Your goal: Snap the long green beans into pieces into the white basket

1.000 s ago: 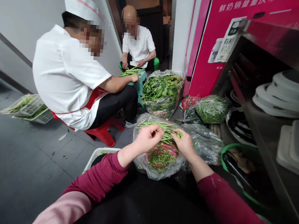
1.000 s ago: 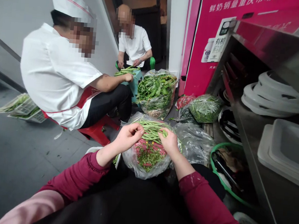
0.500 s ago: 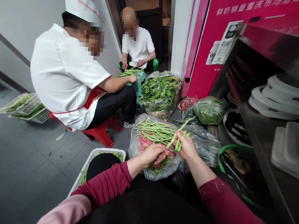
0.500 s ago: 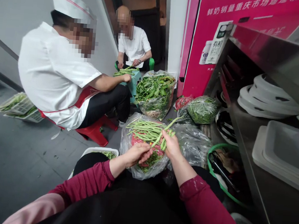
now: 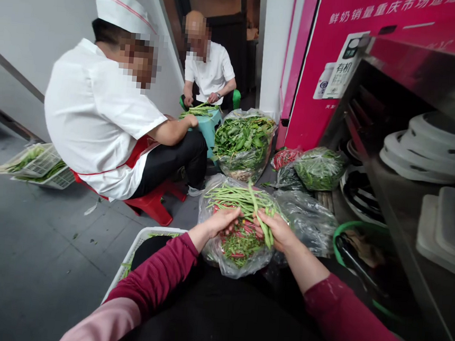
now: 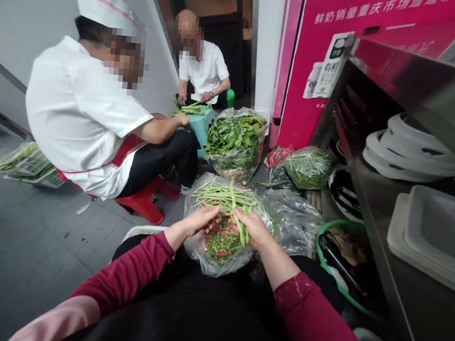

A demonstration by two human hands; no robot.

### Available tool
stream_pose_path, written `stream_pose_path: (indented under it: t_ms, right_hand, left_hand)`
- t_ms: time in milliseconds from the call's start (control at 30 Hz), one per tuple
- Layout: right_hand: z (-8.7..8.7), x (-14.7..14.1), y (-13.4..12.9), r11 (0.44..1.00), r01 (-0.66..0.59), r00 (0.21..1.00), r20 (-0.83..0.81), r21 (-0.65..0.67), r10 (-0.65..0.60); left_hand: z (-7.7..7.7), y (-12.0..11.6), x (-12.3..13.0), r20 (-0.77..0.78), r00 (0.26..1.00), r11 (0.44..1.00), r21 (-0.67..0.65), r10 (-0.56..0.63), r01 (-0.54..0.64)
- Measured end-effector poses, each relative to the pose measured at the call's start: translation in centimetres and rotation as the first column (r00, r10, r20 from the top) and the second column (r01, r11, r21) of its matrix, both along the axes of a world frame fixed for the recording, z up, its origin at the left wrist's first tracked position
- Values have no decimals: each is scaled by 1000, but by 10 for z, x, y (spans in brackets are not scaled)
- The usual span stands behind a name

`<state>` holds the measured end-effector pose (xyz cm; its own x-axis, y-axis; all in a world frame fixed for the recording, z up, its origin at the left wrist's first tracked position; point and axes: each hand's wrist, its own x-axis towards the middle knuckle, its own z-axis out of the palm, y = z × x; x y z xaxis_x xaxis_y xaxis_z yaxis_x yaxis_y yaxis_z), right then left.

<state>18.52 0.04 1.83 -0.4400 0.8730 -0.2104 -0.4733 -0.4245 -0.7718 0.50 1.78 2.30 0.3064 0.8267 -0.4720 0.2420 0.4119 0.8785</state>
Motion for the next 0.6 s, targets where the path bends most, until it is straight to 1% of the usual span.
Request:
stream_pose_path:
  t_ms: [33, 100, 133, 167, 200, 267, 300, 333, 367, 400, 433, 467, 533, 567, 600]
  right_hand:
    - [1, -1, -3, 997, -77, 997, -12, -17, 77]
    - [2, -3, -7, 978, -199, 980, -5, -54, 199]
    - [2, -4, -8, 972, -223, 975, -2, -71, 223]
    - [2, -5, -7, 973, -216, 976, -9, -85, 216]
    - [0, -6, -6, 979, -180, 984, -23, -98, 179]
    - [-5, -6, 0, 987, -36, 999, -46, -156, 29]
    - [-8, -6, 4, 977, 47, 998, -36, -208, -56]
    - [-12, -6, 8, 955, 128, 991, -3, -266, -134]
    - [-15, -5, 11, 927, 205, 979, 44, -316, -201]
    - [-18, -5, 14, 901, 256, 967, 92, -350, -239]
    - [-20, -5, 15, 891, 265, 964, 124, -370, -235]
    - [-20, -5, 15, 896, 223, 974, 130, -383, -187]
    - [-16, -7, 11, 923, 32, 998, 61, -384, -9]
    - [-13, -8, 7, 927, -74, 997, 8, -368, 83]
    - [-9, -9, 2, 925, -159, 987, -39, -345, 155]
  left_hand:
    - [6, 10, 1, 120, 992, 999, -28, 39, -36]
    - [19, 26, 5, 288, 951, 993, -13, 114, -115]
    - [25, 31, 8, 328, 932, 985, 14, 157, -171]
    - [30, 33, 11, 344, 917, 971, 53, 203, -235]
    - [35, 33, 14, 344, 904, 946, 106, 253, -305]
    - [43, 21, 20, 298, 894, 869, 269, 335, -416]
    - [47, 12, 22, 258, 901, 825, 370, 350, -427]
    - [50, 1, 25, 213, 915, 785, 469, 344, -404]
    - [53, -9, 26, 169, 933, 761, 542, 316, -356]
    - [55, -18, 28, 136, 956, 768, 570, 261, -291]
    - [56, -25, 29, 130, 973, 803, 549, 192, -232]
    - [56, -29, 29, 158, 979, 853, 487, 128, -190]
    - [52, -28, 27, 269, 962, 949, 287, 49, -128]
    - [48, -25, 25, 322, 946, 979, 180, 31, -93]
    - [43, -21, 22, 361, 932, 995, 87, 19, -53]
